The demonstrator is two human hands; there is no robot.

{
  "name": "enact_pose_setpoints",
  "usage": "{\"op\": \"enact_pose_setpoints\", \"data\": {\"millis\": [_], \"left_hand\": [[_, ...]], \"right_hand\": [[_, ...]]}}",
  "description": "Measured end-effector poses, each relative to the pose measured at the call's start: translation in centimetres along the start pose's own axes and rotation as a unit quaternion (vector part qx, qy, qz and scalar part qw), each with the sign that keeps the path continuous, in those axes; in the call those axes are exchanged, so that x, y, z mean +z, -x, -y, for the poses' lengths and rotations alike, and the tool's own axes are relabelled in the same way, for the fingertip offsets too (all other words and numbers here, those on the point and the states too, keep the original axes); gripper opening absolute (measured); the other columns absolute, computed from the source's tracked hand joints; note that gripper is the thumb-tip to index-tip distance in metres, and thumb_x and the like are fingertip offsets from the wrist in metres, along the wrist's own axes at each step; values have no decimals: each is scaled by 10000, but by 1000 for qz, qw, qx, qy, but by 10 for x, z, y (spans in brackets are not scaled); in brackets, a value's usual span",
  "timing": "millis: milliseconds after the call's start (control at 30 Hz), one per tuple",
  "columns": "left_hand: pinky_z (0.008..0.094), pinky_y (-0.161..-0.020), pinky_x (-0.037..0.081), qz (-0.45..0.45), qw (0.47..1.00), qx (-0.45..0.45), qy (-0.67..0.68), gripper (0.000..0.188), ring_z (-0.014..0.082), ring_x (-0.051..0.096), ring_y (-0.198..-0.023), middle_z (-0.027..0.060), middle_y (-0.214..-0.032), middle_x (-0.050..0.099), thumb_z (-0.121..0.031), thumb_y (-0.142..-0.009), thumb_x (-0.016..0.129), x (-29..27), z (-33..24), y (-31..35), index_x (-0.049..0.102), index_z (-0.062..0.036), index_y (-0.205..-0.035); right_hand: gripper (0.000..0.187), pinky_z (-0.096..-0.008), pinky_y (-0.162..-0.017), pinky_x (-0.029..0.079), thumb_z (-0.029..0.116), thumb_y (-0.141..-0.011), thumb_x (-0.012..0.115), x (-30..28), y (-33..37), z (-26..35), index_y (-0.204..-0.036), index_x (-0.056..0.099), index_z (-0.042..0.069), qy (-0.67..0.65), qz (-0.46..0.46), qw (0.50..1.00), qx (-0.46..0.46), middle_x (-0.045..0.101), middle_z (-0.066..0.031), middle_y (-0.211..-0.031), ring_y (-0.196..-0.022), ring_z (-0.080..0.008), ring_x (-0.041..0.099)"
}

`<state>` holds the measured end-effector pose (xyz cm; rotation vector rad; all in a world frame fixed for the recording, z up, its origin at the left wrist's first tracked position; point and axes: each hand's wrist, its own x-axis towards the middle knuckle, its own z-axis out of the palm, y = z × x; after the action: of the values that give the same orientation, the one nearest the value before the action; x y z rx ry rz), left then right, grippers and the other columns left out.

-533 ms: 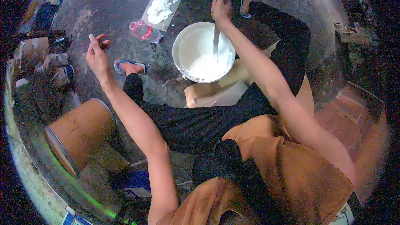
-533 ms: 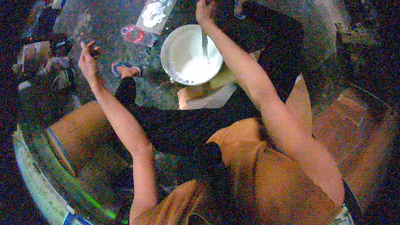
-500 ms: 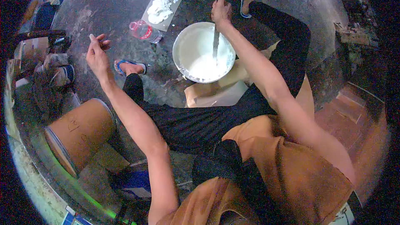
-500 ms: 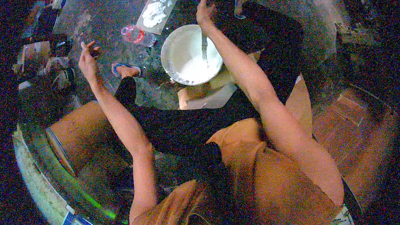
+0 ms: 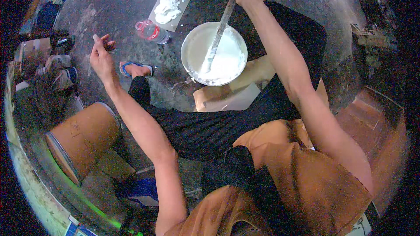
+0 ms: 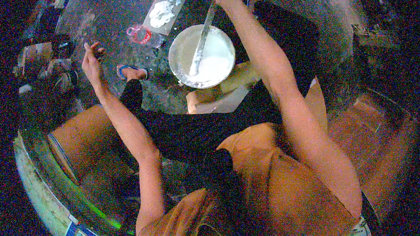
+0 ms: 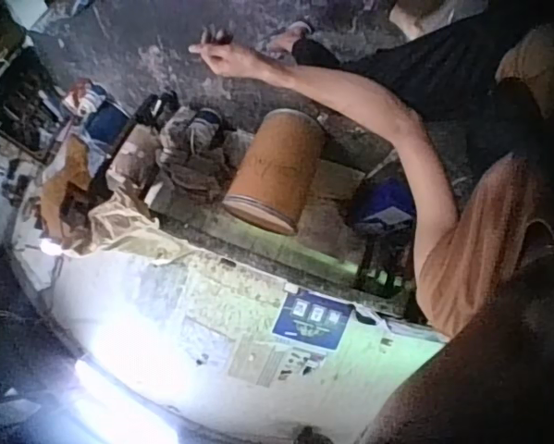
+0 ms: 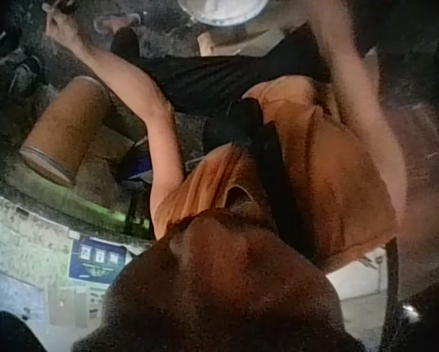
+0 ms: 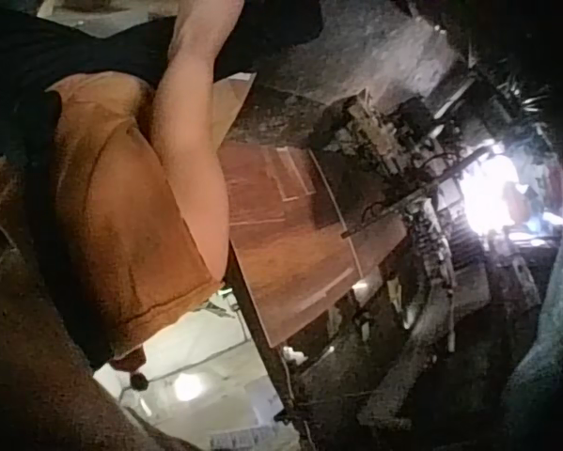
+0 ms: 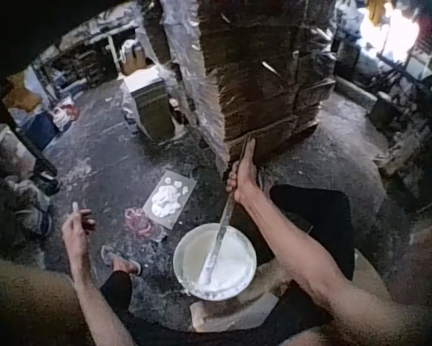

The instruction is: The person stirs a white liquid in a white bucket using a long wooden paddle.

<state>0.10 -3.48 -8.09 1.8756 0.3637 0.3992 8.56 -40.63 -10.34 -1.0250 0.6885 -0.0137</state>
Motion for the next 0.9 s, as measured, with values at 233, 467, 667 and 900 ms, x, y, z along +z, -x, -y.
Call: {"op": "enact_pose_setpoints", "data": {"millis": [233,467,667,900], "left_hand": [[275,-691,464,3,1000,-5,-2,503,124,582,-701,63,-731,635,-444,-960,495,7,-6,-2,671,27,-949],[275,-682,464,-1,1000,-4,-19,509,125,580,-702,73,-750,644,-444,-961,490,0,2,-3,677,30,-949],[274,-692,459,-1,999,12,-30,507,126,576,-707,79,-753,647,-442,-963,487,-9,5,-2,681,26,-950],[275,-697,455,9,999,7,-32,518,128,569,-704,78,-746,645,-445,-968,472,17,-3,-8,683,28,-951]], "right_hand": [[725,-285,-379,292,800,-819,296,-26,-20,-86,-531,393,141,100,37,974,-200,378,8,-430,-371,-129,382],[719,-290,-370,272,811,-798,340,-26,2,-97,-519,379,150,82,-15,990,-113,348,20,-420,-371,-111,361],[684,-250,-333,253,824,-759,403,2,30,-37,-510,312,194,-20,49,996,-68,286,29,-413,-322,-98,301],[678,-281,-366,269,788,-824,323,-61,-58,-149,-578,369,158,168,-11,934,-315,350,20,-446,-357,-118,330]]}}
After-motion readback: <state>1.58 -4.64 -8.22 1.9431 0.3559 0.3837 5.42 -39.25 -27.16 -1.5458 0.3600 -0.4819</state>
